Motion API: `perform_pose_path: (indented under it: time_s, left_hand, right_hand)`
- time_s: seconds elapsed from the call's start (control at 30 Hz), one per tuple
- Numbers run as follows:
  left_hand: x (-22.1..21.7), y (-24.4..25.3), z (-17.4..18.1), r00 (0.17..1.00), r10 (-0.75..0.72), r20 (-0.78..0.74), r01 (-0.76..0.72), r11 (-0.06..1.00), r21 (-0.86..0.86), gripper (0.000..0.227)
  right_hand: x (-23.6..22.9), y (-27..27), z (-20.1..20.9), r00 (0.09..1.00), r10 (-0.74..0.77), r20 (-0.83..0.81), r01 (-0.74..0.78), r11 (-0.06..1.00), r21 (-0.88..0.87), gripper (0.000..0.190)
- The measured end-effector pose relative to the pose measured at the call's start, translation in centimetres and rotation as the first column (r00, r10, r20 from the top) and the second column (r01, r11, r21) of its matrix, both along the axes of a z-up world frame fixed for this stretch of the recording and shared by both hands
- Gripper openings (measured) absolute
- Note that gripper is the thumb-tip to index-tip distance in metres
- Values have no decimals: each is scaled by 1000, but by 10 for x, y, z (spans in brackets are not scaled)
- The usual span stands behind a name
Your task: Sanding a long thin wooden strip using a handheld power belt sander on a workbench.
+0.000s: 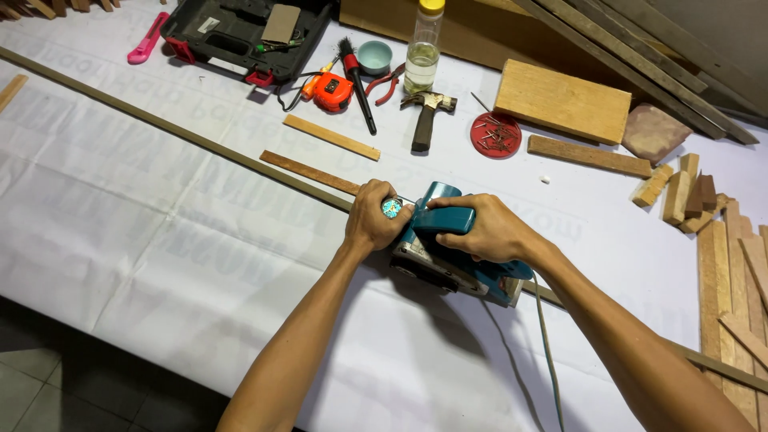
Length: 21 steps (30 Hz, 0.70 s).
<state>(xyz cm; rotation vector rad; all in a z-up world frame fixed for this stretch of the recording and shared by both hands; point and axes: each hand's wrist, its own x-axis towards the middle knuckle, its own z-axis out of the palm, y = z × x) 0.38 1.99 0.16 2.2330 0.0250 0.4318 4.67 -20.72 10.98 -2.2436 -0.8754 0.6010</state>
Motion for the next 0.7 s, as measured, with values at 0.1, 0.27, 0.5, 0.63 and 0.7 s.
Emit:
perform_pose_path:
  time_s: [0.1, 0.27, 0.5, 0.63, 0.7]
  left_hand:
    - [3, 20, 0, 1000, -4, 19, 4, 1000, 7, 34]
    - [7, 53, 1, 1000, 11, 12, -11, 1000, 7, 33]
    - [10, 93, 1, 998, 6, 58, -6, 1000, 3, 35]
    - [14, 101, -1, 998, -3, 66, 3, 1000, 1, 35]
    - [12, 102, -1, 997, -1, 77, 0, 1000, 12, 35]
  right_hand:
    - [-7, 28, 25, 993, -83, -88, 73, 992, -103, 59]
    - [-4, 62, 29, 991, -86, -102, 74, 991, -113, 59]
    - [11, 92, 1, 999, 32, 38, -33, 999, 39, 59]
    - [6, 104, 16, 1000, 7, 8, -7, 1000, 8, 58]
    - [-1, 109, 30, 996, -48, -75, 42, 996, -77, 58]
